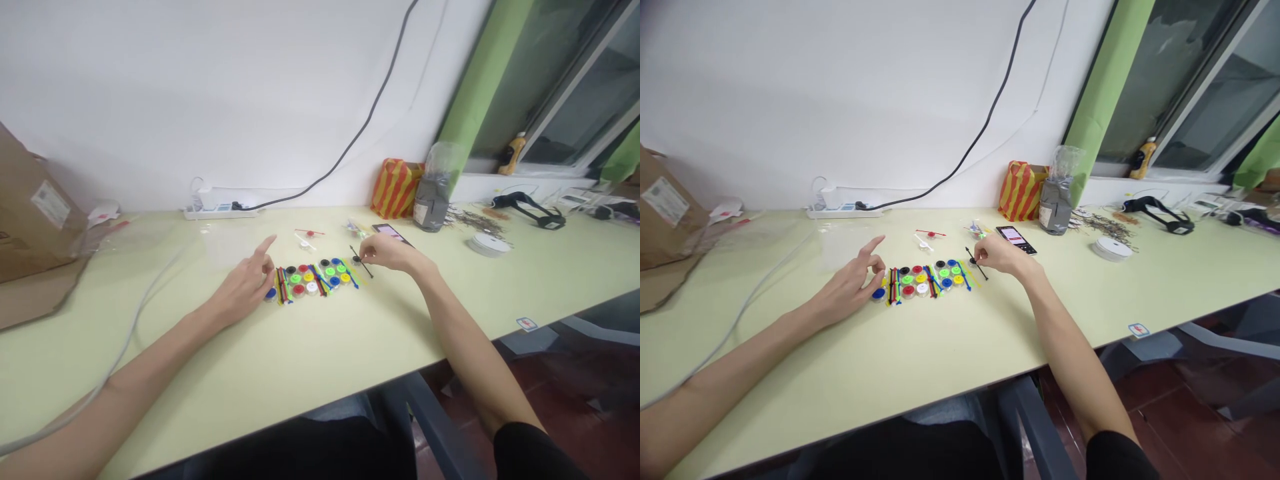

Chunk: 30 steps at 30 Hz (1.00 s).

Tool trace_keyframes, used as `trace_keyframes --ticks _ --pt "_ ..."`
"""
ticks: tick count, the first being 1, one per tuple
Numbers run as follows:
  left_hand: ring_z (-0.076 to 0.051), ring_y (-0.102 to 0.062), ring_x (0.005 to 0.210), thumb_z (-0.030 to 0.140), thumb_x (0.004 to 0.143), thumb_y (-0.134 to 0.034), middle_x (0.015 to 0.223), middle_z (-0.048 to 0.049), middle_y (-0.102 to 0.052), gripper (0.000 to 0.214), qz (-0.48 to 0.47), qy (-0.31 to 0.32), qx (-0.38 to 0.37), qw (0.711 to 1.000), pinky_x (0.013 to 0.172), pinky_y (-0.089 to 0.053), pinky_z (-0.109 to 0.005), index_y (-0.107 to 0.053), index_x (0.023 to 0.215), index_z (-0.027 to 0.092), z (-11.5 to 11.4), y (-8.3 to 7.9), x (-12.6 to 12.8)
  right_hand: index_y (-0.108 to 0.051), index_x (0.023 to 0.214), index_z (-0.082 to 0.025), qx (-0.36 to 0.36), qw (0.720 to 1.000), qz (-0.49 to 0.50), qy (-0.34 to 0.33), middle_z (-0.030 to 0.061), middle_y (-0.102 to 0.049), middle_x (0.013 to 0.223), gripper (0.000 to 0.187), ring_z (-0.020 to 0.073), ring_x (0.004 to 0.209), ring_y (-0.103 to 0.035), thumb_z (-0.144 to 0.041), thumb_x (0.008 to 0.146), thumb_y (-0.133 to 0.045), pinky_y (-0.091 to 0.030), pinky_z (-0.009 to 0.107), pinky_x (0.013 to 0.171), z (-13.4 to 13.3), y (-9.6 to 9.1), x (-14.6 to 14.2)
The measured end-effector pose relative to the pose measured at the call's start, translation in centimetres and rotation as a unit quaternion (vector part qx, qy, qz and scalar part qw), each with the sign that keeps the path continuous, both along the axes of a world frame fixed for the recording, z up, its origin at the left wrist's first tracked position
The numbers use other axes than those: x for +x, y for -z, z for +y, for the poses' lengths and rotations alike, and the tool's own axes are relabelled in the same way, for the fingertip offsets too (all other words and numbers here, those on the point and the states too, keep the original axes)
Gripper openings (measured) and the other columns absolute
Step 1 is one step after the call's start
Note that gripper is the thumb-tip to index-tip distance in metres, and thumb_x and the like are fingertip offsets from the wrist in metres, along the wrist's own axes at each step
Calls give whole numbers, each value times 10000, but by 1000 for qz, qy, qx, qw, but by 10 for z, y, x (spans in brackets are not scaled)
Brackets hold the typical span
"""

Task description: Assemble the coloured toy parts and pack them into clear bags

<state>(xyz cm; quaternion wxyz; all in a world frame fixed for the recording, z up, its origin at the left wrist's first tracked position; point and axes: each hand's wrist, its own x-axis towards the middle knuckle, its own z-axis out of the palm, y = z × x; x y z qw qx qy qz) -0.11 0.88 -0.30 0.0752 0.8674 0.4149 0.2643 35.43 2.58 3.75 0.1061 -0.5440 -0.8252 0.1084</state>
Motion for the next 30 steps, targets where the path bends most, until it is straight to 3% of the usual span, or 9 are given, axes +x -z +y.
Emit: trace_keyframes --ticks 12,16,25,30 --pt "-198 -578 846 285 987 -385 970 -47 -624 705 -2 9 -7 1000 864 -446 -349 -47 1596 175 0 0 2 -710 817 -157 4 999 37 -31 36 -690 779 100 143 677 -565 -142 803 -612 -389 260 619 -2 1 -8" --pt "-195 -589 823 277 985 -390 954 -42 -625 704 -2 7 -10 1000 843 -452 -340 -54 1596 180 0 0 2 -716 814 -157 -24 998 30 -44 32 -696 763 121 142 669 -566 -137 781 -602 -393 262 615 -1 2 -12" --pt "-252 -586 1000 297 990 -411 1007 -61 -636 670 -3 -28 34 999 980 -426 -409 -138 1592 189 0 -1 1 -700 794 -155 -48 998 3 -43 32 -685 728 143 135 627 -549 -113 739 -574 -370 247 558 1 10 -18" --pt "-248 -584 979 288 988 -412 1009 -61 -642 667 -2 -25 34 999 988 -426 -422 -141 1589 185 -1 -2 2 -702 785 -158 -54 998 5 -40 28 -683 720 127 134 624 -547 -119 747 -587 -366 248 566 2 11 -18"
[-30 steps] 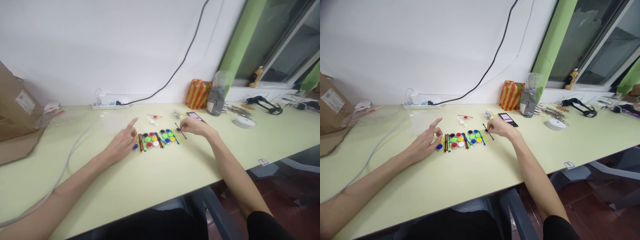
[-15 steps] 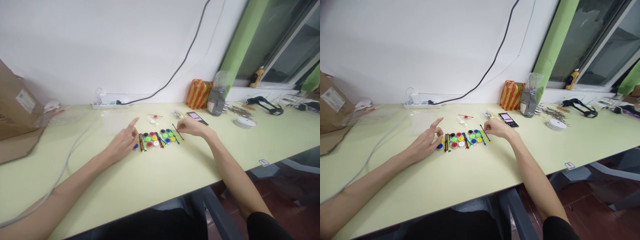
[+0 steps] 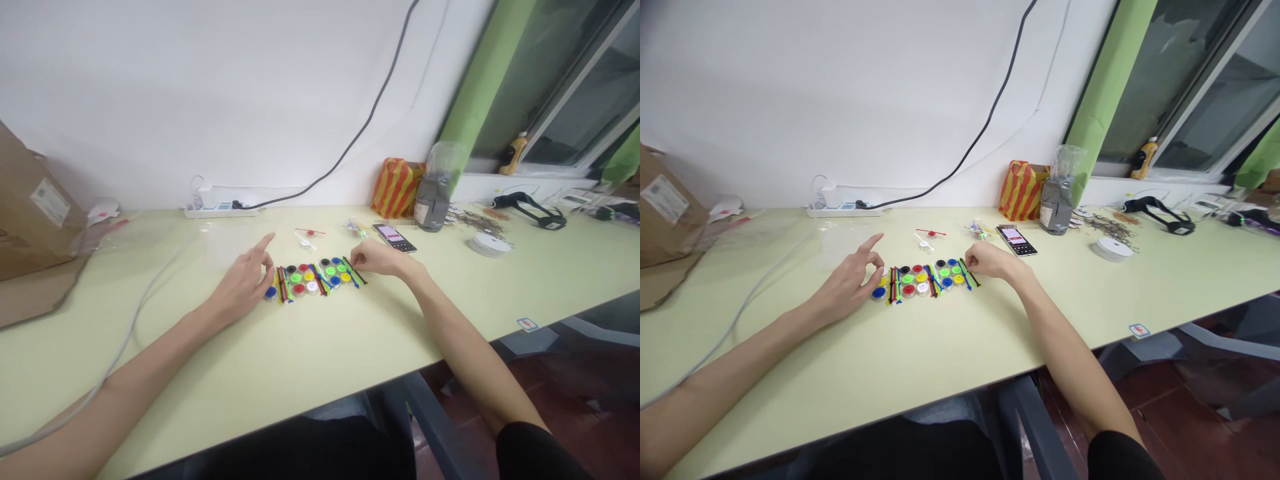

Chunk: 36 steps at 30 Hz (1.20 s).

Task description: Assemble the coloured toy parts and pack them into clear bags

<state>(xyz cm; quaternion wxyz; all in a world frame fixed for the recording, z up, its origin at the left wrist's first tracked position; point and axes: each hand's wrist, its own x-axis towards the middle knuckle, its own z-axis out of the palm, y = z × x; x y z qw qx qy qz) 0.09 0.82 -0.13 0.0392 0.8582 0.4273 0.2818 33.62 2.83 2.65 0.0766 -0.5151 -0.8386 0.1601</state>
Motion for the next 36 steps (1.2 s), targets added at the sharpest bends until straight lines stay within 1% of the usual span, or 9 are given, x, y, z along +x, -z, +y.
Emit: trace_keyframes --ticks 5,8,11,14,20,24,29,34,36 --pt "-255 -582 996 302 995 -404 1014 -61 -636 660 -2 0 -4 1000 994 -419 -424 -137 1587 185 0 0 0 -717 826 -159 23 1000 6 -4 19 -666 719 111 126 619 -532 -137 784 -617 -363 248 580 0 -2 4" --pt "-256 -583 973 307 997 -400 1006 -60 -632 658 -2 0 -6 1000 981 -423 -422 -136 1588 191 0 0 0 -730 830 -154 32 999 5 6 39 -689 751 82 138 648 -555 -166 813 -651 -377 254 600 2 -3 10" --pt "-258 -581 974 306 996 -401 1009 -62 -634 658 0 -1 -7 1000 969 -426 -422 -140 1589 195 0 1 -1 -745 823 -154 16 1000 0 14 63 -730 817 74 159 707 -600 -180 816 -676 -408 258 635 5 -1 15" --pt "-257 -581 988 309 997 -403 1015 -60 -637 666 2 -2 -7 1000 971 -427 -416 -129 1594 199 1 2 -2 -749 805 -160 -3 1000 -5 17 60 -747 824 81 170 733 -625 -164 800 -669 -424 259 653 7 3 14" --pt "-230 -587 945 298 991 -405 999 -49 -643 665 -1 4 -1 1000 968 -435 -390 -139 1592 194 0 2 -2 -745 824 -164 -27 1000 4 10 47 -744 802 131 159 682 -603 -159 789 -619 -411 253 600 4 6 8" --pt "-229 -586 921 292 994 -393 997 -53 -641 658 -1 7 2 1000 949 -438 -394 -141 1593 188 0 2 -3 -746 822 -161 -27 999 19 7 42 -734 785 124 158 677 -598 -166 785 -627 -414 258 614 4 5 10" --pt "-238 -593 940 291 993 -398 993 -56 -645 656 -2 6 2 1000 953 -439 -403 -148 1591 186 1 3 -3 -742 890 -156 30 999 20 17 54 -714 813 142 161 698 -593 -203 841 -618 -403 264 635 6 4 13" --pt "-240 -603 954 273 987 -399 977 -55 -648 642 -1 13 13 1000 951 -446 -405 -175 1581 178 1 3 -3 -726 990 -182 153 983 1 102 83 -730 942 200 193 828 -621 -180 908 -543 -375 274 689 7 4 13" --pt "-240 -601 948 274 991 -398 984 -59 -649 640 -2 13 11 1000 952 -446 -410 -172 1581 172 1 3 -3 -721 1013 -183 179 976 2 127 92 -732 993 232 208 880 -629 -155 916 -511 -372 280 712 8 6 14"
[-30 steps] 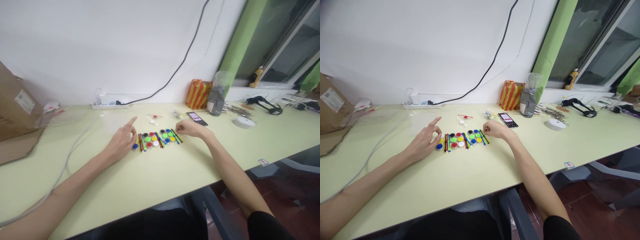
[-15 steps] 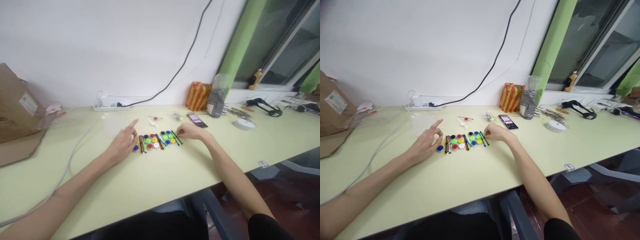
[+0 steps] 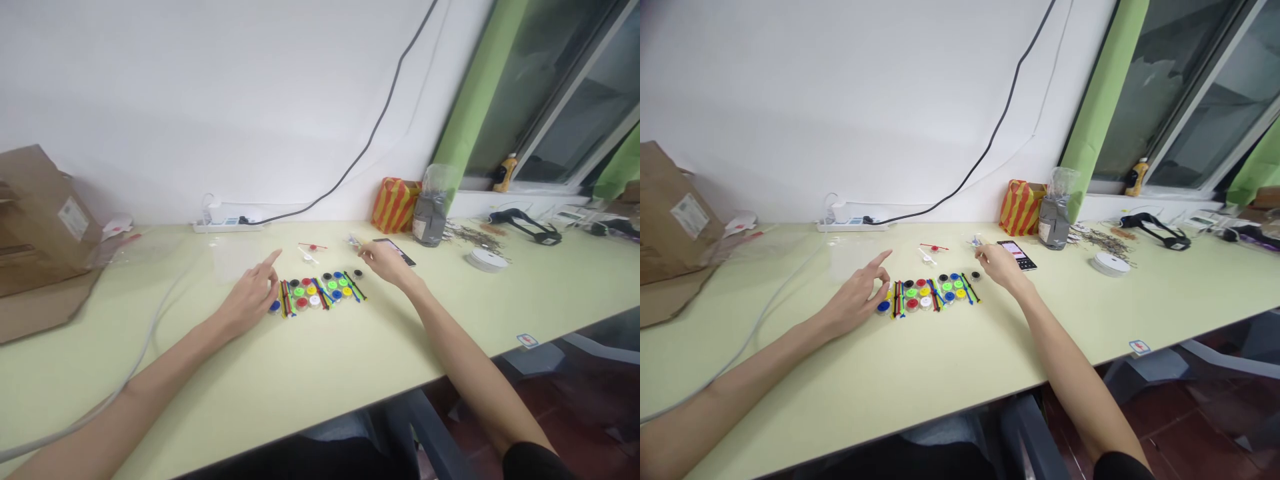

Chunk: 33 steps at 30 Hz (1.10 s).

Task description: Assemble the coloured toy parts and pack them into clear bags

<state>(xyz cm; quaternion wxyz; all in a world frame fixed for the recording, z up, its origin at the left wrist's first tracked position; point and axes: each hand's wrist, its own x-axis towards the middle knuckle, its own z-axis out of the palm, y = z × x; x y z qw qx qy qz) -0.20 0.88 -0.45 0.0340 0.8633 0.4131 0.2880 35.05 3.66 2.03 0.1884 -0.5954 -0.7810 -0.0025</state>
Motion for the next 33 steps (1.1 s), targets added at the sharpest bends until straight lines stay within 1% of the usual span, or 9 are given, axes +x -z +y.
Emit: trace_keyframes --ticks 2,4,7,10,12,14,19,27,33 --pt "-240 -599 950 273 993 -398 984 -58 -647 638 0 -1 -2 1000 960 -443 -413 -173 1581 172 0 0 0 -717 1032 -182 -7 1000 8 10 96 -731 1008 254 212 893 -633 -139 918 -495 -377 280 717 1 3 -1" --pt "-240 -597 960 271 997 -395 989 -56 -642 634 3 0 -3 1000 967 -438 -412 -170 1581 173 0 0 -1 -703 1087 -182 -18 999 28 4 93 -731 1015 271 205 891 -638 -139 924 -490 -390 273 725 3 6 -6" --pt "-241 -586 963 270 1007 -378 997 -60 -637 622 11 -2 -13 1000 972 -430 -416 -163 1581 161 -1 0 -1 -673 1146 -182 -13 999 50 -5 88 -729 1021 272 197 897 -644 -166 942 -493 -406 270 745 6 11 -18" --pt "-239 -578 963 267 1014 -367 1002 -67 -635 616 5 -3 -16 1000 981 -421 -421 -157 1583 159 0 0 -2 -696 1031 -183 -26 1000 14 4 103 -729 998 204 218 906 -641 -194 940 -514 -396 279 719 11 15 -25" --pt "-237 -579 967 261 1012 -373 996 -64 -635 621 0 1 -9 1000 984 -418 -419 -153 1586 169 0 0 -3 -707 942 -179 -38 999 -5 22 120 -728 993 184 232 907 -637 -198 934 -524 -383 285 691 13 18 -23" --pt "-237 -581 966 256 1004 -386 980 -59 -637 627 -1 1 -1 1000 974 -424 -415 -162 1584 175 1 2 -3 -711 898 -166 -49 998 1 30 125 -727 978 173 229 890 -636 -185 922 -541 -378 285 681 15 21 -19" --pt "-234 -584 951 265 1005 -389 981 -54 -640 621 2 -1 6 1000 963 -430 -408 -175 1582 181 3 4 -4 -715 882 -130 -58 996 72 -12 100 -719 908 170 180 785 -627 -146 907 -547 -401 272 709 16 30 -16" --pt "-238 -590 934 275 1002 -391 977 -56 -640 619 6 -4 5 1000 952 -441 -413 -185 1576 171 4 3 -3 -707 890 -133 -67 993 99 -10 101 -720 897 177 171 731 -620 -154 902 -532 -398 270 678 16 35 -16" --pt "-241 -592 936 279 1002 -393 963 -55 -637 620 0 4 11 1000 948 -445 -415 -182 1574 167 5 4 -4 -700 888 -152 -30 997 76 15 113 -728 939 166 210 855 -632 -151 886 -534 -390 284 721 16 33 -13"
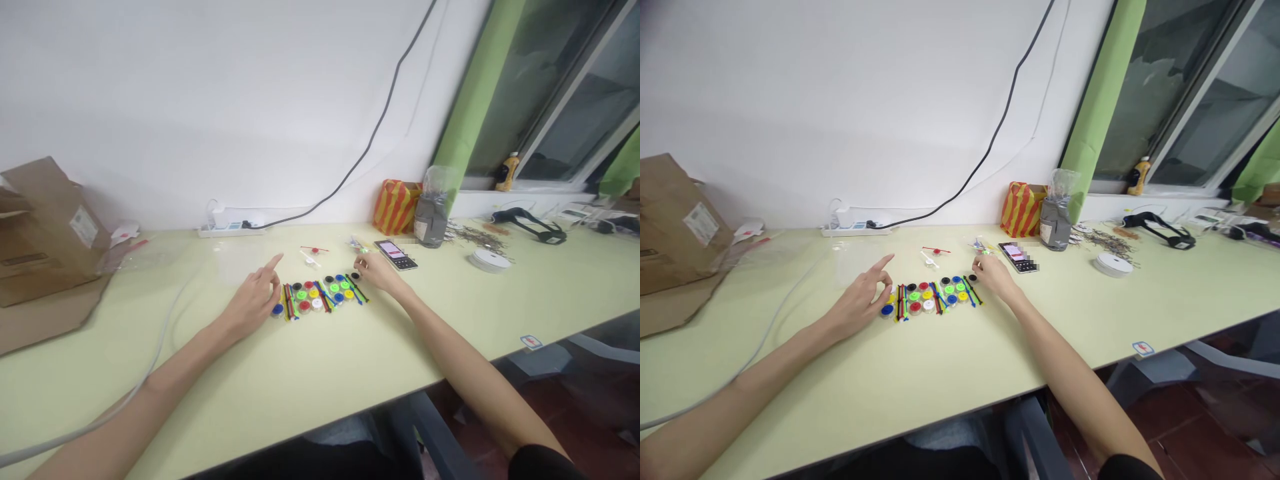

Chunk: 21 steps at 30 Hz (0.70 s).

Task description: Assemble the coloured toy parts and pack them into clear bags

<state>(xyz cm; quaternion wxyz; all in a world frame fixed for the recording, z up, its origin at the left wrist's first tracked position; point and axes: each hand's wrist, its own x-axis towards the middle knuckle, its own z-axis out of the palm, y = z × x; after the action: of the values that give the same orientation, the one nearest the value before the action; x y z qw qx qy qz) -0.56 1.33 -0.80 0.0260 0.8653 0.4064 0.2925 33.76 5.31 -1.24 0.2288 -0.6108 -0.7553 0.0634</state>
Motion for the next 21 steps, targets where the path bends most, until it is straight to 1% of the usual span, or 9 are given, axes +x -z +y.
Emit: trace_keyframes --ticks 7,12,15,18,21 --pt "-237 -586 934 286 1010 -390 977 -51 -637 617 1 -3 -6 1000 945 -445 -409 -167 1577 184 0 1 -1 -690 940 -169 -37 999 5 8 108 -733 966 206 198 846 -647 -153 907 -487 -393 271 698 -4 2 -4" --pt "-245 -589 971 280 1009 -393 981 -54 -635 621 0 -8 -2 1000 954 -443 -414 -170 1581 192 -2 -2 0 -684 893 -179 -31 999 7 16 96 -732 875 201 211 817 -647 -140 892 -487 -401 283 706 -4 1 -2" --pt "-241 -589 965 274 1006 -396 984 -54 -631 617 -4 -12 1 1000 956 -445 -413 -181 1579 193 -3 -4 0 -683 894 -181 -4 999 29 13 91 -729 862 215 206 787 -643 -132 895 -473 -415 287 712 -3 1 -2" --pt "-237 -591 969 262 1006 -397 986 -56 -628 616 -7 -15 2 1000 957 -445 -413 -184 1579 194 -2 -4 -2 -685 965 -171 36 997 62 -17 90 -729 920 221 195 819 -642 -143 918 -470 -429 284 740 -2 0 -10" --pt "-238 -596 980 252 1006 -398 983 -59 -625 617 -10 -19 1 1000 958 -444 -412 -182 1581 196 -1 -2 -3 -687 1042 -172 52 994 60 -74 77 -719 955 208 183 859 -638 -195 948 -504 -434 280 780 0 -3 -31"
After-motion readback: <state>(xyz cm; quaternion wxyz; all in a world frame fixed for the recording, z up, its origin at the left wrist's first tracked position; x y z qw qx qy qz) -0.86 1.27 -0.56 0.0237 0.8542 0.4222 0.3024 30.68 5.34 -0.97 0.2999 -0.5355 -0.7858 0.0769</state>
